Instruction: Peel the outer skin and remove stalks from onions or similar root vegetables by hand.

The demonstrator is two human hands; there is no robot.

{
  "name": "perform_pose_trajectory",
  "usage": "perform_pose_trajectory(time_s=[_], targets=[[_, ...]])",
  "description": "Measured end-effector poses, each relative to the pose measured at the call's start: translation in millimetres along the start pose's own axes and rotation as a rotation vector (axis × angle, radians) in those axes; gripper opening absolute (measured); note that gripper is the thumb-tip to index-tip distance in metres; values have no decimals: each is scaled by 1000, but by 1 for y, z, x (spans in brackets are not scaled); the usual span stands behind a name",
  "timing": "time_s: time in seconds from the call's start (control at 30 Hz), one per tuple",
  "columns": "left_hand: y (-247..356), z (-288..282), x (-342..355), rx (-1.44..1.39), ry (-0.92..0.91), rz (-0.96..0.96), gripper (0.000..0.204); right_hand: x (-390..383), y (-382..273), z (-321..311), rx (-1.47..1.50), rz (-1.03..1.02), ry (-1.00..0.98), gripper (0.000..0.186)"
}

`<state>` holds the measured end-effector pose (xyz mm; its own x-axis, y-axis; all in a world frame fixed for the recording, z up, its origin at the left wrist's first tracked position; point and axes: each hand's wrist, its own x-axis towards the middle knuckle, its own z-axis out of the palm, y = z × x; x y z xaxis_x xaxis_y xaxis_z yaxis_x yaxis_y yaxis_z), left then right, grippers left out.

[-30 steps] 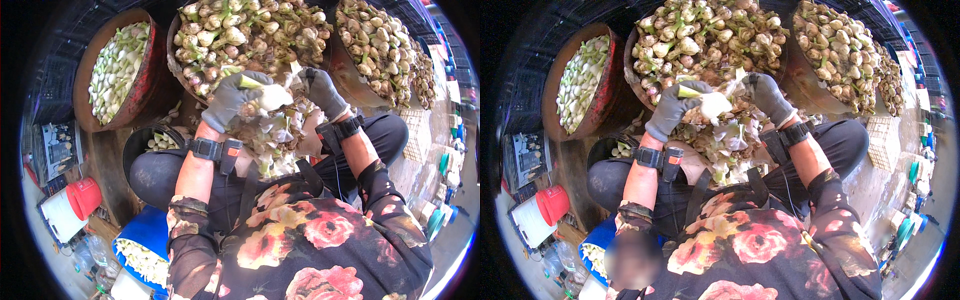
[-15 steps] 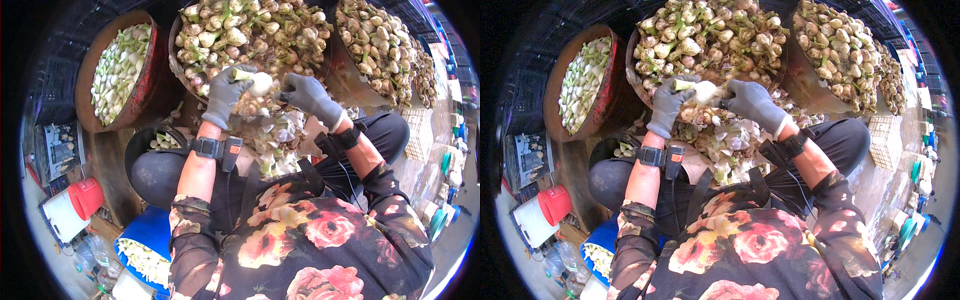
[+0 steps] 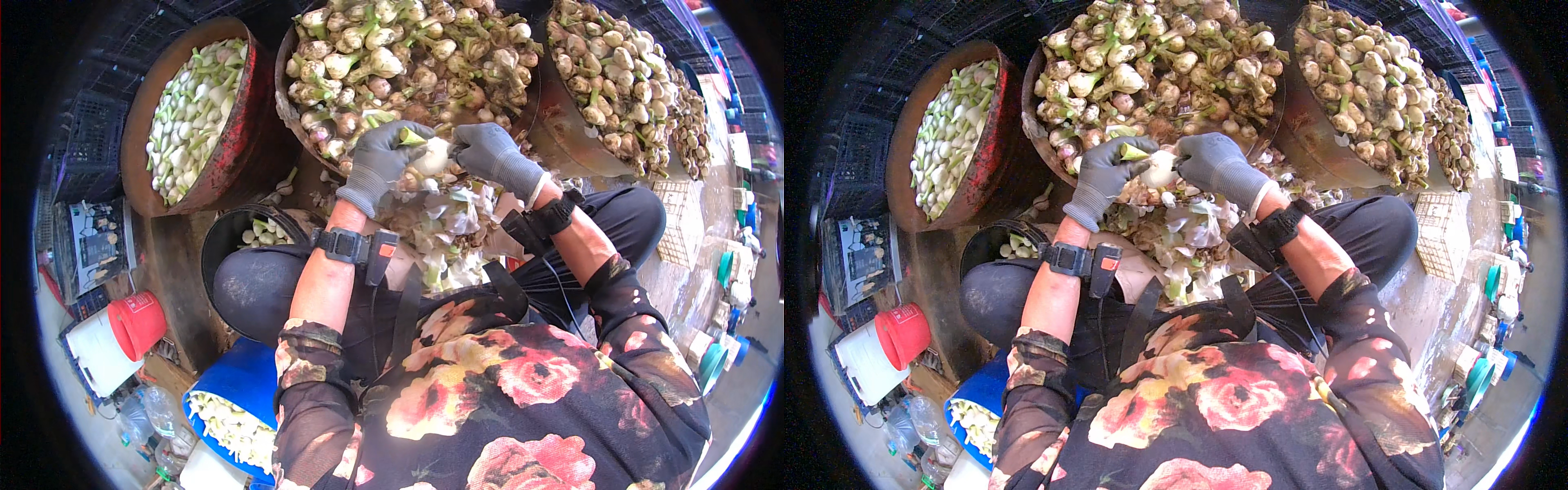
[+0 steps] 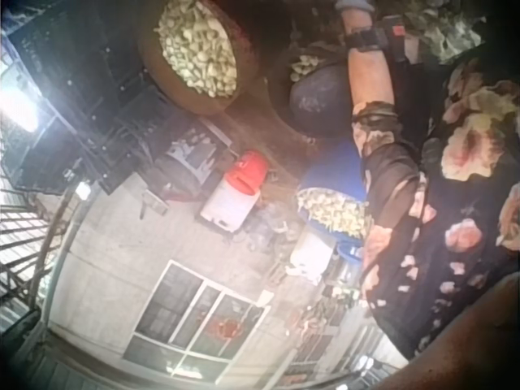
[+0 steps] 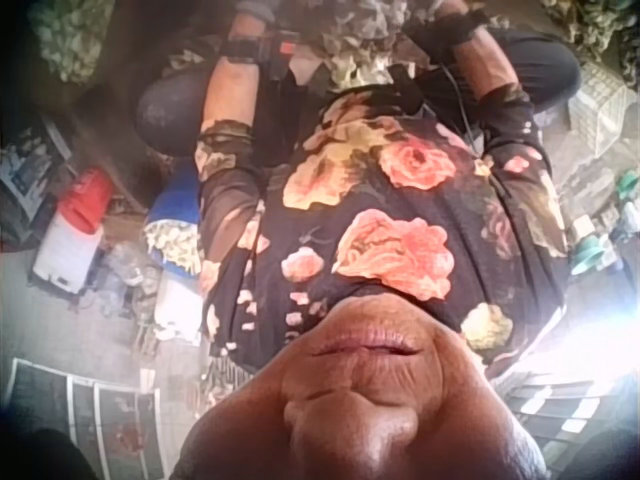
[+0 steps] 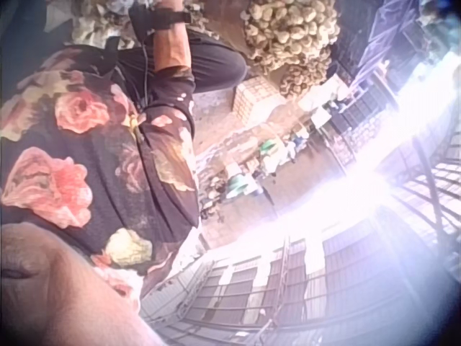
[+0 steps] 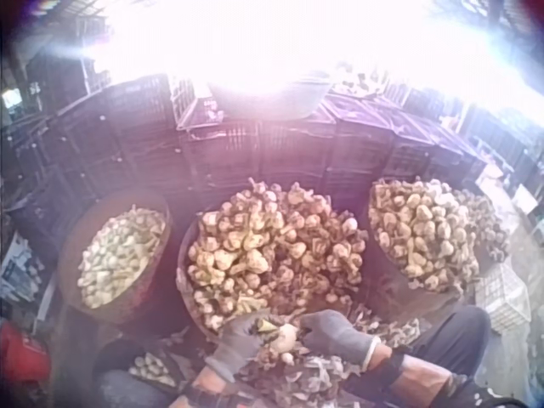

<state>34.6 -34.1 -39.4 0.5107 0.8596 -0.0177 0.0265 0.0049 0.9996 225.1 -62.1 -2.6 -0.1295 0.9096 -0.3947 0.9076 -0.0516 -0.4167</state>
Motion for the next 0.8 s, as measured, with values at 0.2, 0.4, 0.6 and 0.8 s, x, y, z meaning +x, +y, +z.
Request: perform_pose_trajectory(time_s=[0.2,0.4,0.6,0.8], targets=[[8,-7,0,-370,-47,-10,23,-6,20,17,-95,83,-96,26],[42,-57,4,-72,505,16,20,-46,35,35,-229,9,-598,29],[125,-191,1,509,1151,472,15,19,93,16,-43,-39,-50,26],[115,-137,-18,341,889,194,20,113,94,60,-447,-330,-264,43]])
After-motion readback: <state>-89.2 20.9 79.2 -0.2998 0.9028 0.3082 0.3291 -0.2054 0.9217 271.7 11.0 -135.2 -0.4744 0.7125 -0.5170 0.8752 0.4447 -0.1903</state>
